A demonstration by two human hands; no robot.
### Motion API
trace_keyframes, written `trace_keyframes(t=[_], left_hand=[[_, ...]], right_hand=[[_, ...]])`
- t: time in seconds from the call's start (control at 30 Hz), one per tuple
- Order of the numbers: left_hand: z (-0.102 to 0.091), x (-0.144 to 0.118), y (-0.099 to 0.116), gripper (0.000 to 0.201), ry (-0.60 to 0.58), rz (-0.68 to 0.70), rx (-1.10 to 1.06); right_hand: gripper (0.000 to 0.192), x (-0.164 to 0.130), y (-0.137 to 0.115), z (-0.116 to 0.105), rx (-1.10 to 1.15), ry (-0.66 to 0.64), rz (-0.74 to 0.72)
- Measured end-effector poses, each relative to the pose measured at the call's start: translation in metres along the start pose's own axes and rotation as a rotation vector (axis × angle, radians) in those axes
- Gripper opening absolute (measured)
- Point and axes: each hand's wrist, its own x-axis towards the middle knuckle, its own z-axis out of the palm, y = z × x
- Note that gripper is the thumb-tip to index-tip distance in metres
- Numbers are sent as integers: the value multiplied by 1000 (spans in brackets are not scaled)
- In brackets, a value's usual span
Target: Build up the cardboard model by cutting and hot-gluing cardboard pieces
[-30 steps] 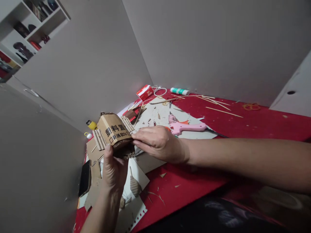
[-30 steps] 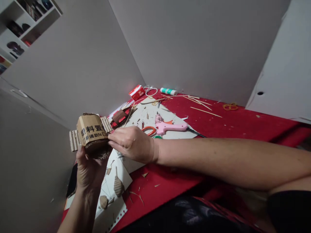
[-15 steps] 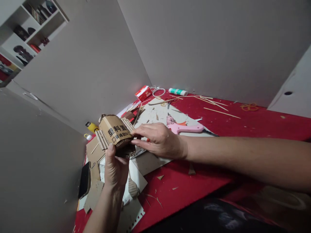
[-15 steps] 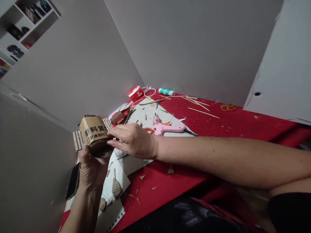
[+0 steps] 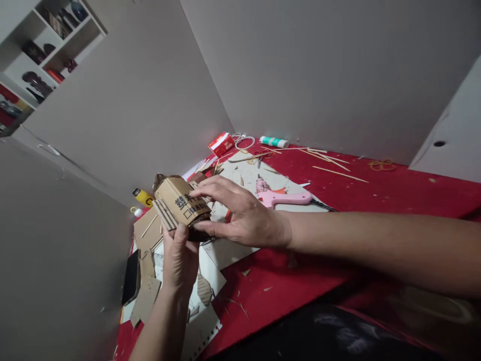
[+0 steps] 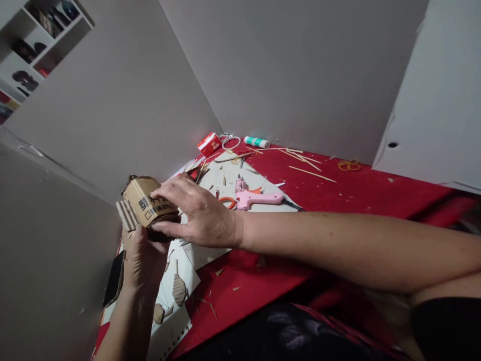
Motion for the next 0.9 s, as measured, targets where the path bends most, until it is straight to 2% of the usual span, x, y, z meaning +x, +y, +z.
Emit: trace_keyframes(t=[0.13,0.3,0.4,0.5,0.57,0.7,0.77,0.9], left_hand=[[-5,-2,-2,64,-49,-44,-8],[-8,3,-10,62,-1,-58,-4],[-13,11,-16,57,18,-107,-37],[-23,17,-13,52,69,-229,-79],[-29,16,-6,52,94,-322,-90],[-32,8,9,56,33,-463,-86],[-30,5,13,61,-14,-513,-90],[-32,7,9,69,-52,-573,-65]], right_hand=[[19,1,2,2,84,-55,97],[14,-3,10,7,86,-93,176],[12,-2,17,9,70,-161,246],[21,4,21,2,107,-224,308],[29,11,24,-8,133,-202,353],[43,21,32,-23,75,-142,432],[52,20,39,-25,81,-225,492],[55,8,51,-23,308,-524,677]])
